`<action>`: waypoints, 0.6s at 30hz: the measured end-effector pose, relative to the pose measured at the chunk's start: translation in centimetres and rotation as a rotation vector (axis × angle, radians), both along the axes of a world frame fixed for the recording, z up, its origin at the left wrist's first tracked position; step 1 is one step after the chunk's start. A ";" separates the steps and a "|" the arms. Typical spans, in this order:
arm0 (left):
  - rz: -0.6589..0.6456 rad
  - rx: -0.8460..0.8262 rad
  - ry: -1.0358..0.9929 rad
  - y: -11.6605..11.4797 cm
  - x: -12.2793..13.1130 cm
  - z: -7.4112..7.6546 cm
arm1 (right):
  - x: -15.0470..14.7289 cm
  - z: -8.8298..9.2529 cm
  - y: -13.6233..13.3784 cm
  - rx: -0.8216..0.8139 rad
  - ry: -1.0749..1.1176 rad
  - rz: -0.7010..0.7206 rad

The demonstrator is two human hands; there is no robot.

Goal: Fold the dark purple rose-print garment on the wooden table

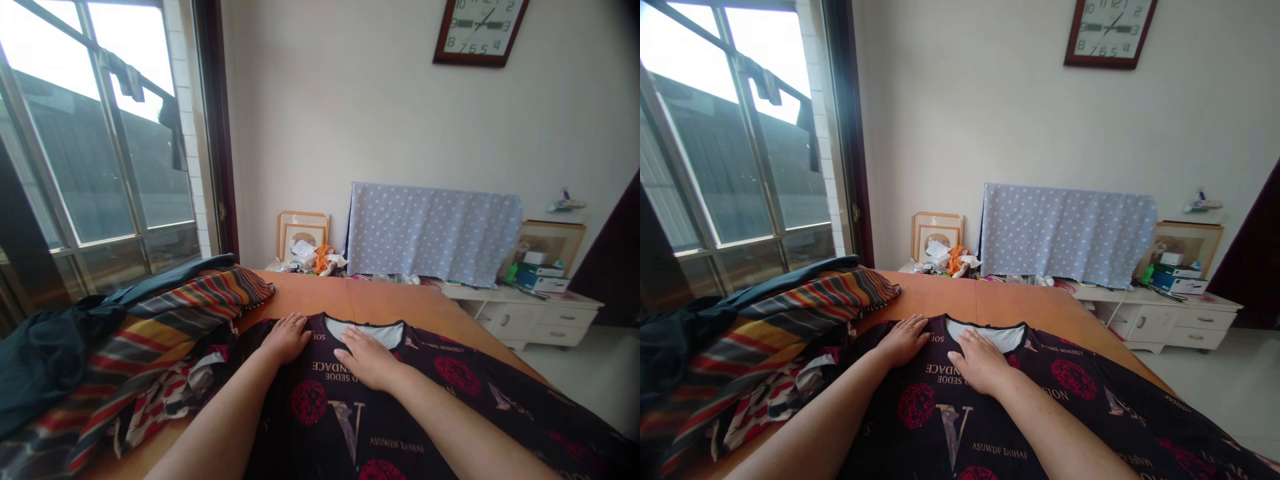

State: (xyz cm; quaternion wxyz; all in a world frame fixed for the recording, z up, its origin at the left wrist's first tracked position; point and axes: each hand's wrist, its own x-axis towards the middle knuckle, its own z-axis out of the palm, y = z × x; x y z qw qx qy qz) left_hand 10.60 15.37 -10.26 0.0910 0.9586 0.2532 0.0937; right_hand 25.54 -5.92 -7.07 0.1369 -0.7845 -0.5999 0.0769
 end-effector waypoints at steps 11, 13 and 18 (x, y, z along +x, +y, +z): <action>0.000 0.006 0.059 -0.4 0.2 0.9 | 0.0 -2.0 -2.8 -0.041 0.027 -0.022; 0.017 0.029 0.072 -0.7 0.3 1.2 | -0.1 -1.7 -2.8 -0.040 0.043 -0.023; 0.022 0.117 0.035 -1.7 1.0 2.2 | 0.8 -0.8 -3.4 0.052 0.122 -0.011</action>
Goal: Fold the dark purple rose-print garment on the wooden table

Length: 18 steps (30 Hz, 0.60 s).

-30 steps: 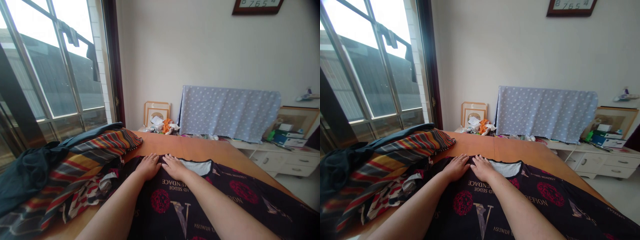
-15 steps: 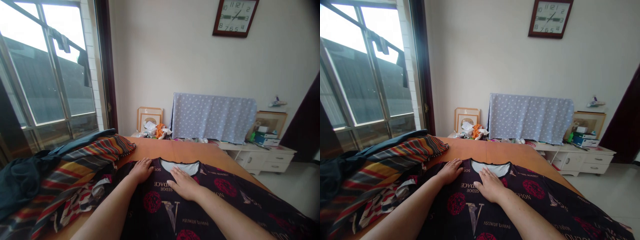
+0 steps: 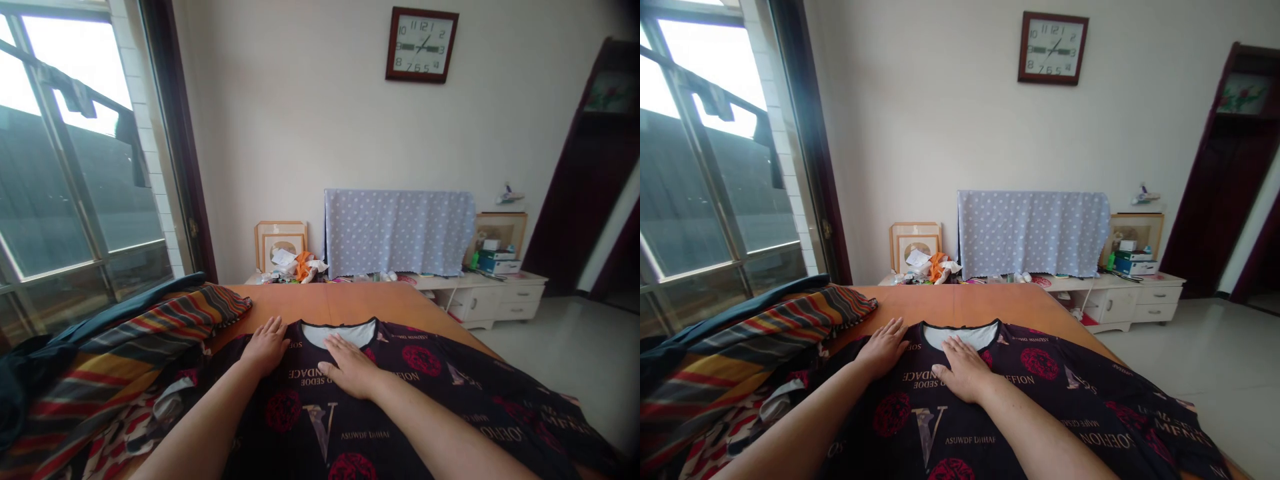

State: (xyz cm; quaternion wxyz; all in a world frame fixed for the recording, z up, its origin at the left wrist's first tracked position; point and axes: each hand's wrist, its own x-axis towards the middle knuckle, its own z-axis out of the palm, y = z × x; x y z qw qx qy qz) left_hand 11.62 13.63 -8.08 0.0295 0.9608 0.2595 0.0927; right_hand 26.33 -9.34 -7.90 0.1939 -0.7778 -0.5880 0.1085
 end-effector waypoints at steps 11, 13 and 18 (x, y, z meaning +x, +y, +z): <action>-0.267 -0.079 -0.123 -9.3 6.9 1.5 | 12.6 0.7 -6.3 0.679 0.486 -0.771; -0.312 -0.107 -0.124 -11.3 8.6 1.4 | 14.5 0.5 -8.0 0.732 0.568 -0.879; -0.413 -0.175 -0.072 -15.4 11.3 0.7 | 17.2 -1.1 -10.6 0.795 0.827 -0.985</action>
